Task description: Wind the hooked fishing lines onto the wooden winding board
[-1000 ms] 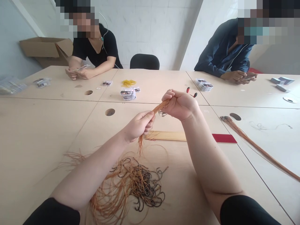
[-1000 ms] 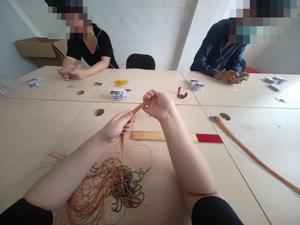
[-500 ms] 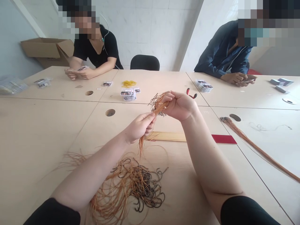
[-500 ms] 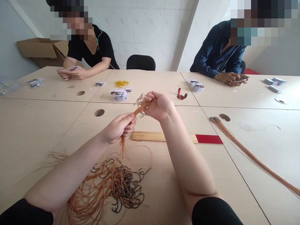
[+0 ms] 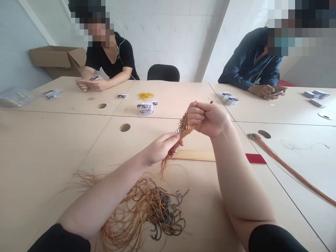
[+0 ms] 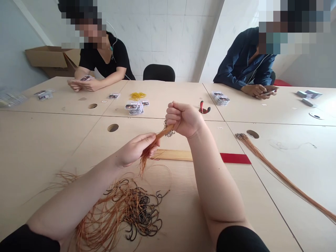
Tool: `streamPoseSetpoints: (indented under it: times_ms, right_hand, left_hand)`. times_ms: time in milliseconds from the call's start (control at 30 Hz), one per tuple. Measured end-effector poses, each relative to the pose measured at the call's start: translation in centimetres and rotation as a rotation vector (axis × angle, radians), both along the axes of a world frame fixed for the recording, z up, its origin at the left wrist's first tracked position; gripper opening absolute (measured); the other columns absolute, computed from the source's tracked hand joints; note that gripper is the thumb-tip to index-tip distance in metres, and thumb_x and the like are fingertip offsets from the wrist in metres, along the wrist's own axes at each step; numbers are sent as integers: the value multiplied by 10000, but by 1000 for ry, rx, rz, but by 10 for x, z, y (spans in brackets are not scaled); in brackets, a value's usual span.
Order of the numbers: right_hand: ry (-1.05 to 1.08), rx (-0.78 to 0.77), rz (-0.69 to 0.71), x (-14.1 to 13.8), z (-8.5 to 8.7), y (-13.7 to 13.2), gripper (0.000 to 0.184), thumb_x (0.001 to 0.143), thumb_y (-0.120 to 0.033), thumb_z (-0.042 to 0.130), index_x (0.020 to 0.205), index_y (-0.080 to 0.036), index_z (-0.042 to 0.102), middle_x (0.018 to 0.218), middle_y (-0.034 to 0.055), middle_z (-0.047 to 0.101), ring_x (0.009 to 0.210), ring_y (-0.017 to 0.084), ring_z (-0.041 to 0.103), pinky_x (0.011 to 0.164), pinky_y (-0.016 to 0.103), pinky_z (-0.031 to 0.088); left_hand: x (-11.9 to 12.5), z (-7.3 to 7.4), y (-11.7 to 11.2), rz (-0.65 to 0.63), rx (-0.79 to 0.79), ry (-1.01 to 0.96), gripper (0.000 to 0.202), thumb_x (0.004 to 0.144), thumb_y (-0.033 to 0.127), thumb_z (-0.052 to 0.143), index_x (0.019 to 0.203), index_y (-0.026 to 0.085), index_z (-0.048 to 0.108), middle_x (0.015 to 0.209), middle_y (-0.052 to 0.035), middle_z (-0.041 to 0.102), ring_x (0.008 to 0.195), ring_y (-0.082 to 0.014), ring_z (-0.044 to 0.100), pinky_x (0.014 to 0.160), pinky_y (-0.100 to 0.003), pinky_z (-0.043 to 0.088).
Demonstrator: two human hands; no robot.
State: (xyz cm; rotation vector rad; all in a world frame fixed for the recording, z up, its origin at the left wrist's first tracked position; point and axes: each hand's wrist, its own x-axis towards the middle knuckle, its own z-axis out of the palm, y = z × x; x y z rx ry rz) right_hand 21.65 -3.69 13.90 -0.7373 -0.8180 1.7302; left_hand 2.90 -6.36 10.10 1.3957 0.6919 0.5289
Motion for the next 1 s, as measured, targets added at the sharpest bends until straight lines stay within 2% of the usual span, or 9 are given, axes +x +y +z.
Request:
streamPoseSetpoints:
  times_ms: [67, 167, 300, 433, 567, 667, 767, 900, 1000]
  right_hand:
    - [-77, -11, 63, 6, 5, -4, 254, 911, -182, 384, 660, -202, 420, 529, -74, 166, 402, 57, 143, 341, 171, 194]
    - [-161, 15, 132, 10, 12, -11, 262, 920, -218, 368, 668, -200, 438, 527, -74, 146, 401, 56, 105, 331, 180, 137]
    - [-277, 128, 188, 11, 16, -20, 260, 905, -236, 405, 650, -198, 439, 519, -71, 175, 418, 57, 109, 341, 189, 124]
    - [-474, 242, 231, 9, 20, -32, 289, 863, -240, 503, 590, -194, 419, 516, -56, 237, 447, 58, 139, 360, 206, 107]
    - [-572, 304, 263, 5, 26, -43, 337, 858, -261, 529, 558, -194, 391, 525, -46, 246, 466, 63, 160, 381, 223, 124]
    - [-636, 365, 282, 1, 28, -47, 339, 872, -236, 489, 556, -191, 376, 532, -40, 255, 476, 67, 187, 399, 226, 160]
    - [-681, 413, 296, -6, 28, -48, 339, 876, -206, 450, 553, -189, 349, 539, -39, 261, 479, 66, 207, 409, 225, 184]
    - [-618, 383, 279, -15, 25, -46, 327, 867, -186, 425, 555, -186, 326, 538, -45, 254, 473, 60, 204, 401, 216, 168]
    - [-560, 310, 264, -19, 23, -43, 307, 861, -170, 401, 563, -182, 327, 532, -54, 241, 467, 55, 174, 394, 210, 132]
  left_hand:
    - [0, 1, 0, 148, 208, 31, 280, 897, 370, 388, 767, 153, 507, 703, -11, 501, 676, -119, 467, 627, -242, 384]
    - [-3, 0, 4, 419, 463, 73, 204, 873, 313, 431, 788, 161, 539, 804, -25, 551, 811, -141, 497, 721, -251, 393]
    - [-8, 3, 9, 550, 652, 128, 101, 820, 269, 530, 862, 183, 562, 917, -36, 590, 898, -159, 524, 774, -273, 398]
    - [-11, 10, 7, 484, 844, 210, 216, 797, 323, 599, 979, 207, 581, 1067, -56, 595, 1044, -193, 501, 895, -328, 370]
    - [-10, 14, 4, 303, 948, 237, 295, 863, 363, 513, 1129, 238, 544, 1184, -67, 565, 1159, -208, 428, 995, -370, 301]
    - [-10, 18, 3, 143, 1001, 211, 306, 909, 332, 426, 1194, 239, 489, 1230, -71, 536, 1163, -205, 412, 1025, -376, 263]
    - [-10, 21, 2, 71, 1028, 219, 250, 925, 306, 381, 1127, 215, 498, 1114, -74, 562, 1068, -200, 439, 986, -359, 295]
    - [-9, 13, 5, 106, 1064, 243, 188, 936, 303, 343, 884, 199, 490, 871, -42, 539, 909, -183, 444, 898, -340, 348]
    - [-6, 3, 9, 152, 1092, 249, 216, 947, 280, 303, 802, 200, 441, 804, -25, 507, 865, -172, 436, 874, -337, 365]
